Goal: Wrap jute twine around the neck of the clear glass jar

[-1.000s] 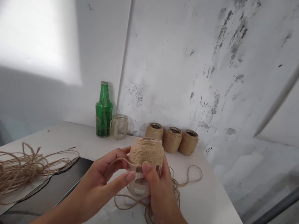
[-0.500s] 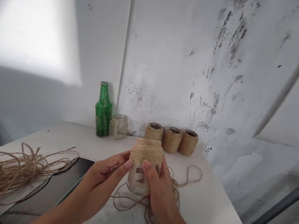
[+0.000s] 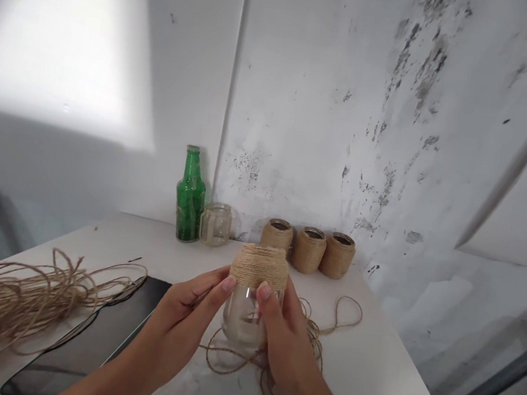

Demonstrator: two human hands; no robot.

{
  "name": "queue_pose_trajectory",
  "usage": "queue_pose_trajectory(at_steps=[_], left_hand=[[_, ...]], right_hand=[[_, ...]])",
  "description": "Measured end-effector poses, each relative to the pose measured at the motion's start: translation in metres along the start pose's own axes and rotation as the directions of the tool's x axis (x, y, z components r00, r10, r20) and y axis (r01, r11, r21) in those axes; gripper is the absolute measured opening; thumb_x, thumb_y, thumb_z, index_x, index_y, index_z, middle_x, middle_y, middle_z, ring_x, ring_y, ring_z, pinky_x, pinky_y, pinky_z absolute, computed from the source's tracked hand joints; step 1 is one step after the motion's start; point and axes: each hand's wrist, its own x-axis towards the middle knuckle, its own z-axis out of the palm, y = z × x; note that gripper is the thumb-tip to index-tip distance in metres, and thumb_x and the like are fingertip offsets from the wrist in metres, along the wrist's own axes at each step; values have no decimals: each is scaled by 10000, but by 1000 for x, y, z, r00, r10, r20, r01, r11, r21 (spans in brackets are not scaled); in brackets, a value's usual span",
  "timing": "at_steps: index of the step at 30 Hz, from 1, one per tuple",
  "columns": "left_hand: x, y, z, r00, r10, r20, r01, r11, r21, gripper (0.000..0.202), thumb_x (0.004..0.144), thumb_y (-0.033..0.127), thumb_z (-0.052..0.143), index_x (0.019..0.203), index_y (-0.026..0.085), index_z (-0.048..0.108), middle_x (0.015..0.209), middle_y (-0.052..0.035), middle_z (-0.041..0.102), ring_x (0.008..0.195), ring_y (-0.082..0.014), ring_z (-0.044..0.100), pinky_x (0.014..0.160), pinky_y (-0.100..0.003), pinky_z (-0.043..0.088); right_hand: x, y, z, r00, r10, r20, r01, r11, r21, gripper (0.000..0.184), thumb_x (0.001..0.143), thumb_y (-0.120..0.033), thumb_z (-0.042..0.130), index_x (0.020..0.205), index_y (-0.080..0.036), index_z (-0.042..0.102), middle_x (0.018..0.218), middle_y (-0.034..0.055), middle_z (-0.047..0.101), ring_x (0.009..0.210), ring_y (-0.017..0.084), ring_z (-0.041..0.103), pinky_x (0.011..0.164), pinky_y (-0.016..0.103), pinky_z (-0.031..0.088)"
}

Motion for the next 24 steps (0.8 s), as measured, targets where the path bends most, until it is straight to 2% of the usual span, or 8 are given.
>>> queue_pose_trajectory(at_steps=[3,5,9,11,13,18,21,24], left_hand=[[0,-1,-1,999,19,-44,-16,998,67,323,1091,399,528,1072,271,824,1310,-64,746,1238,-285,658,1140,-383,493],[0,-1,-1,997,47,-61,-39,991,132,317,1088,387,536,1022,251,815,1270,-70,748,1202,-270,664,1138,-363,487],[-1,-1,0,994,112,-22,-105,976,193,398,1068,355,576,739,185,721,1013,-89,739,919,-222,675,927,-305,563],[-2,-1,1,992,128,-2,-125,975,183,417,1064,339,584,692,178,685,947,-86,718,879,-214,663,894,-302,563],[-2,-2,1,992,124,2,-123,981,151,410,1064,329,588,692,181,678,999,-96,731,956,-231,679,927,-312,554],[-1,-1,2,998,61,1,-61,998,28,409,1056,356,602,688,195,684,1274,-114,750,1197,-291,678,1050,-366,524],[0,0,2,999,28,-23,-28,1000,-6,506,1039,386,627,569,205,583,1273,-108,769,1274,-310,657,1117,-384,482],[2,2,1,999,-3,-40,2,1000,-19,549,1024,408,646,528,212,516,1262,-100,781,1284,-303,657,1099,-357,483]], right_hand=[[-3,-6,3,998,69,9,-69,997,-30,514,938,-680,719,1357,-382,709,1442,21,723,1451,287,578,1159,418,526],[-6,-10,5,995,94,-22,-95,993,-70,546,936,-712,698,1372,-382,696,1457,15,715,1486,286,542,1141,395,540],[-7,-13,4,997,78,-15,-80,982,-173,635,887,-687,776,1417,-363,643,1447,26,716,1410,301,601,1135,413,534],[-6,-12,3,999,46,7,-45,983,-176,628,895,-658,786,1418,-351,624,1448,32,710,1411,293,595,1142,412,518],[-5,-9,1,999,38,18,-35,989,-145,598,921,-651,759,1415,-348,611,1462,34,698,1420,287,583,1152,417,500],[-3,-3,-3,998,49,-25,-50,996,-70,637,895,-663,776,1413,-327,618,1424,66,723,1352,328,638,1156,473,487],[-3,-2,-3,997,66,-44,-66,998,-4,550,887,-640,795,1318,-318,684,1336,66,774,1342,340,659,1174,487,484],[-2,2,-5,997,67,-26,-65,996,68,455,884,-612,813,1216,-311,735,1313,58,788,1361,337,654,1203,492,465]])
